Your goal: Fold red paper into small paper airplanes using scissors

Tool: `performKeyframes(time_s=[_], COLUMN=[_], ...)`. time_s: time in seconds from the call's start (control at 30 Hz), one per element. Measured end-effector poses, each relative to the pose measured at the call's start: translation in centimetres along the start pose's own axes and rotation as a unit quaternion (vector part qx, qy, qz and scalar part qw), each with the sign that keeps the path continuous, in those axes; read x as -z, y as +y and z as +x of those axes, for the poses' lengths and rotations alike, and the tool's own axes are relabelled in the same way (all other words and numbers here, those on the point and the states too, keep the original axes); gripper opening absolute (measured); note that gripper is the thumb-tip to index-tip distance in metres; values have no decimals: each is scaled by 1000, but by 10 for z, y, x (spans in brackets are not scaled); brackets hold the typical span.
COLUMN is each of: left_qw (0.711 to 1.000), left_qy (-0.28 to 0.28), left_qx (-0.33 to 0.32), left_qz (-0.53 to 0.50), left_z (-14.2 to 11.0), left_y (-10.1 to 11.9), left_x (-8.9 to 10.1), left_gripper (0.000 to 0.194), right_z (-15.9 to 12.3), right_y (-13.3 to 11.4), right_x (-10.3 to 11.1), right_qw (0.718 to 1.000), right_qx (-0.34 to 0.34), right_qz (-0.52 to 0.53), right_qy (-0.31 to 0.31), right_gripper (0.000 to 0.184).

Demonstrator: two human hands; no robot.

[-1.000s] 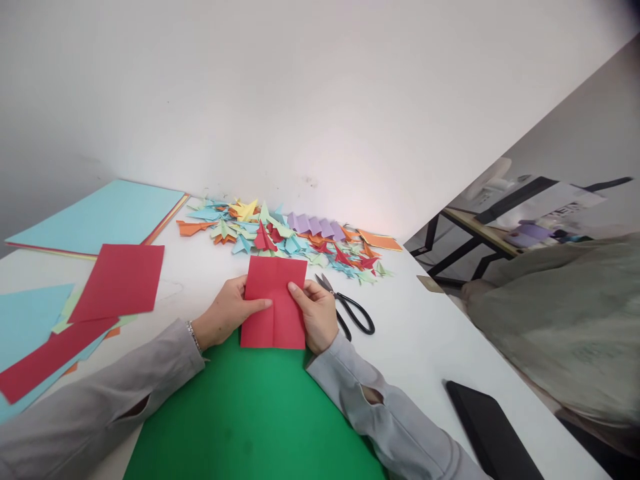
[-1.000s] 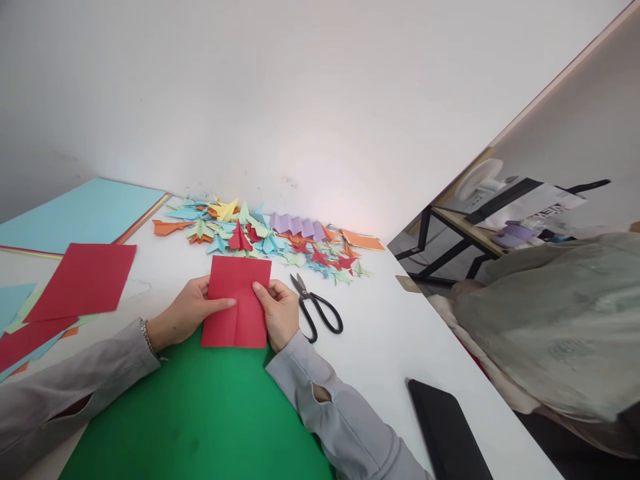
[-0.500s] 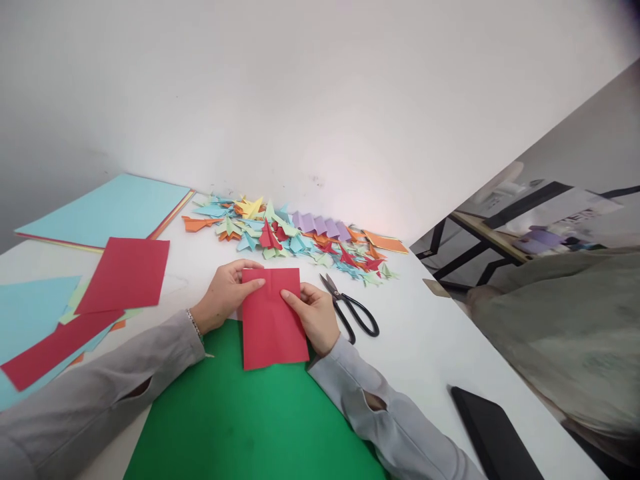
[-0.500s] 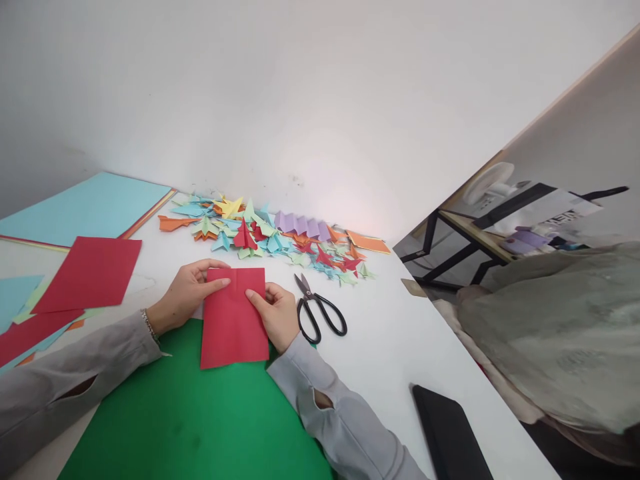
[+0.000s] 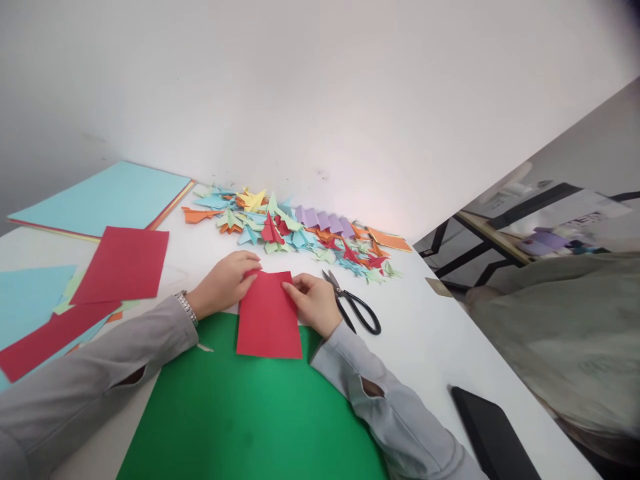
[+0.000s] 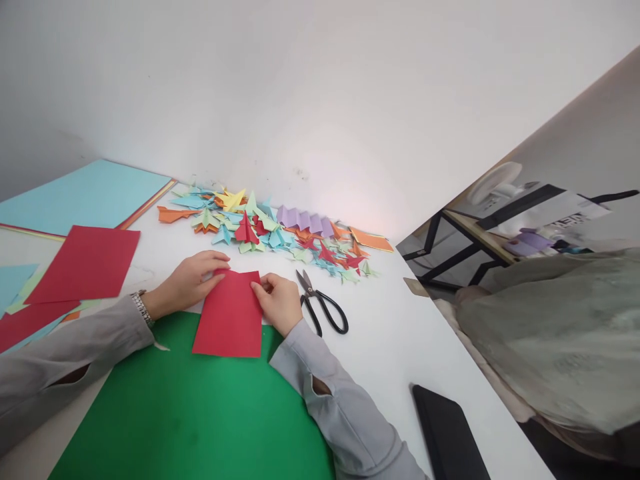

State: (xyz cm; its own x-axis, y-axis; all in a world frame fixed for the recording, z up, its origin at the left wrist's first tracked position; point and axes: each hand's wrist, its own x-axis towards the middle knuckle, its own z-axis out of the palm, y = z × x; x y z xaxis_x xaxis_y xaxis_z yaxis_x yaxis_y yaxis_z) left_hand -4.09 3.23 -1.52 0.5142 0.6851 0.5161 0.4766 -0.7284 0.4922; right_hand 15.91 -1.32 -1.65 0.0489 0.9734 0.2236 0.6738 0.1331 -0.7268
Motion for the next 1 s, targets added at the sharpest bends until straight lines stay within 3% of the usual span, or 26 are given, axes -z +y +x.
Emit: performKeyframes(time_s=[0.07,0.17,0.43,0.7,1.0], left_qw=[993,976,955,941,936], left_qy=[-53,-107,-152,-182,-202], left_qx=[-66,-102,-143,-189,-208], left_qz=[78,159,209,215,201], left_z=[0,1,13,21,25], left_y=[-2,0,-4,-6,-9], left_x=[1,1,1,6,10], left_gripper=[24,29,29,31,27], right_z=[3,3,-8,-8,-9], right_y=[2,4,10,10,9], right_x=[0,-1,1,3,5], right_qw=[998,984,926,903,896], right_qx=[27,96,278,312,321], right_qz=[-59,-152,-255,-295,-306], right_qy=[-1,14,10,9,2], right_gripper=[13,16,27,26,29])
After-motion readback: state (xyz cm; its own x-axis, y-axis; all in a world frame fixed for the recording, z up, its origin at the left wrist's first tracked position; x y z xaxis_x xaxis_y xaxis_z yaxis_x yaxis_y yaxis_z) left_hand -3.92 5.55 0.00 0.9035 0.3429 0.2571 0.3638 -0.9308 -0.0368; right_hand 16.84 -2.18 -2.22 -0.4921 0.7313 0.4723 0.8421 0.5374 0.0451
